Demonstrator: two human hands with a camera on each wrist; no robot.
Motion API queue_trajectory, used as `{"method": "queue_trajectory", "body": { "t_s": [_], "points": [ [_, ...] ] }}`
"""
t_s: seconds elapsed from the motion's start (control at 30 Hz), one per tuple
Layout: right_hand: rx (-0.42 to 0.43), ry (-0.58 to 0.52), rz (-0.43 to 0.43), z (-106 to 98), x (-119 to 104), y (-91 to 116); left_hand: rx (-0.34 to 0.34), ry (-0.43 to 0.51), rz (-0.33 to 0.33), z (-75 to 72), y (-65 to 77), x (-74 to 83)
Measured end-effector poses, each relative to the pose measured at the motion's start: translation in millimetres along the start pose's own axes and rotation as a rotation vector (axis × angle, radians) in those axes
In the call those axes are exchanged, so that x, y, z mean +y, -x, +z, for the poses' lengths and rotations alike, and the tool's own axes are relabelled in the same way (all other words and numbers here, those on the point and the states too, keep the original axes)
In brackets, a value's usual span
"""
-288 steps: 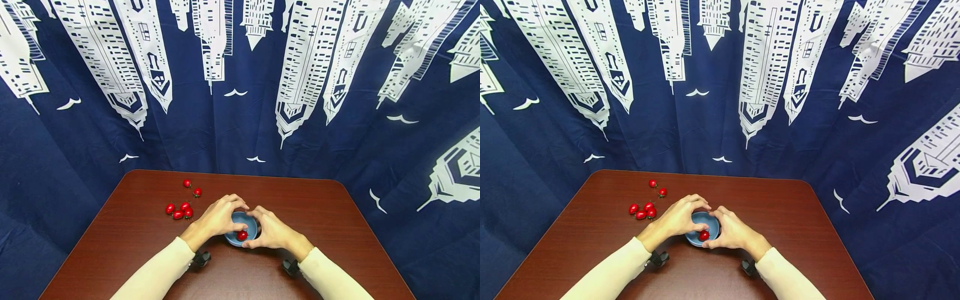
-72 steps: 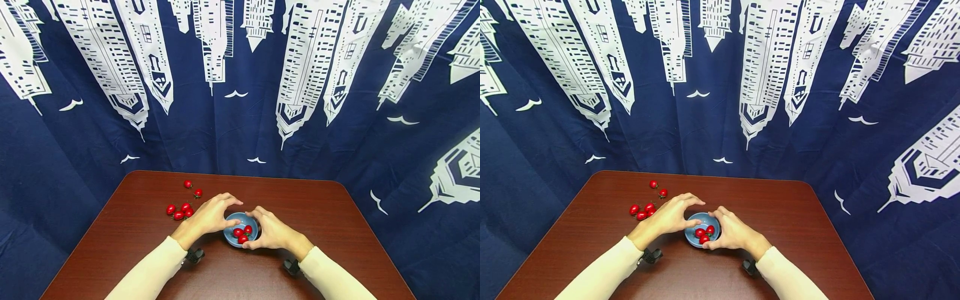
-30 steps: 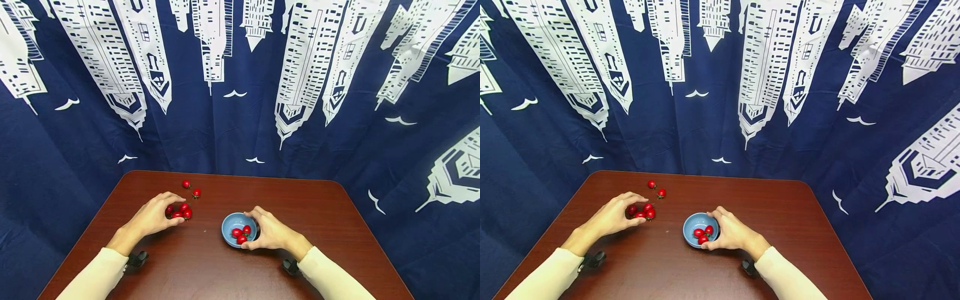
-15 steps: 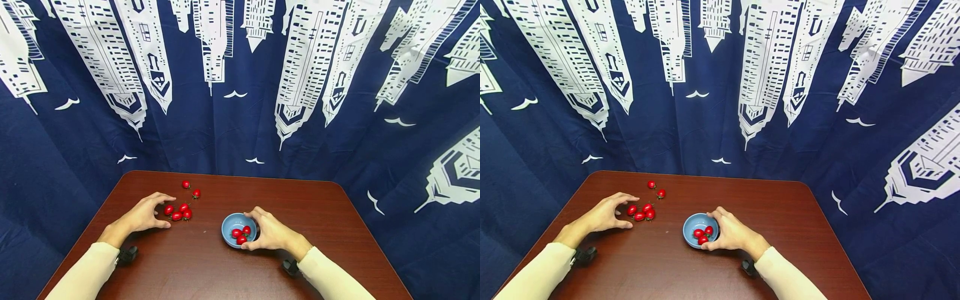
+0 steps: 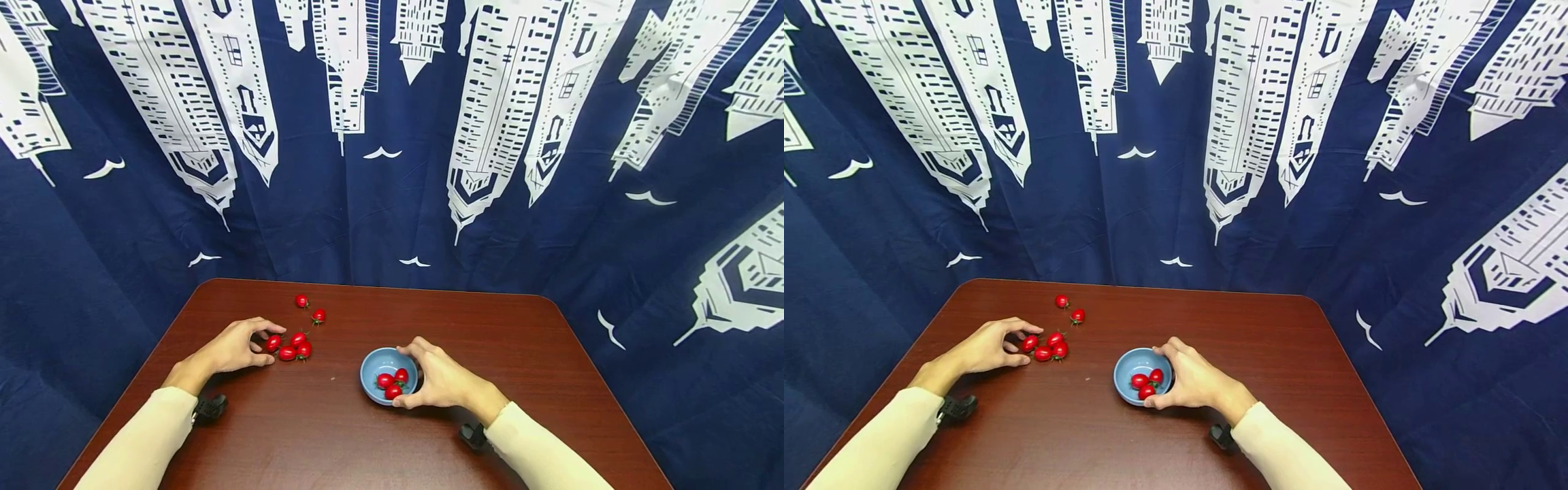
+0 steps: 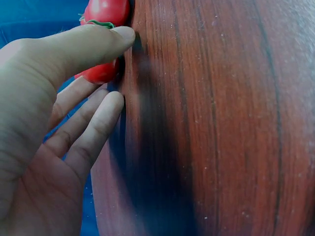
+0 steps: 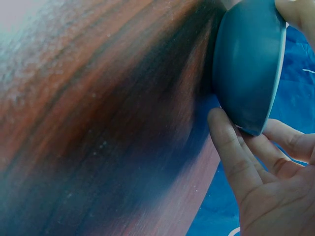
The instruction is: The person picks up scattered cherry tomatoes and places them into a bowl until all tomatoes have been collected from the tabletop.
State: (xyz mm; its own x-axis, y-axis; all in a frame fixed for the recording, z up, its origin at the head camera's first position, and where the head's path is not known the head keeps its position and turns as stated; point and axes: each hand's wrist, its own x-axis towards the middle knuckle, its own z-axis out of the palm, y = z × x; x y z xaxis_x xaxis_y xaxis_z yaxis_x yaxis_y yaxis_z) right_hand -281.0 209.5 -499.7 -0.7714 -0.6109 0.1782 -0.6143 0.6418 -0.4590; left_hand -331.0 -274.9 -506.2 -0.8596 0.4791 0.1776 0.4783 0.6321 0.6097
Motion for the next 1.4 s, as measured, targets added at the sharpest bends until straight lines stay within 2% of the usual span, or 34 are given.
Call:
{"method": "queue_trajectory", "body": {
  "t_s": [0.33, 1.13, 1.4],
  "points": [
    [-0.001, 0.001, -0.004, -1.0, -0.2, 0.0, -0.012, 0.010, -0.023, -1.3, 0.1, -2.5],
    [-0.005, 0.000, -0.005, -2.1, -0.6, -0.4, 0.067, -0.043, -0.003, -2.9, 6.9, -5.4],
    [-0.010, -0.001, -0.002, -2.1, -1.2, -0.2, 0.109, -0.046, 0.028, -5.7, 6.4, -2.6]
  ]
}}
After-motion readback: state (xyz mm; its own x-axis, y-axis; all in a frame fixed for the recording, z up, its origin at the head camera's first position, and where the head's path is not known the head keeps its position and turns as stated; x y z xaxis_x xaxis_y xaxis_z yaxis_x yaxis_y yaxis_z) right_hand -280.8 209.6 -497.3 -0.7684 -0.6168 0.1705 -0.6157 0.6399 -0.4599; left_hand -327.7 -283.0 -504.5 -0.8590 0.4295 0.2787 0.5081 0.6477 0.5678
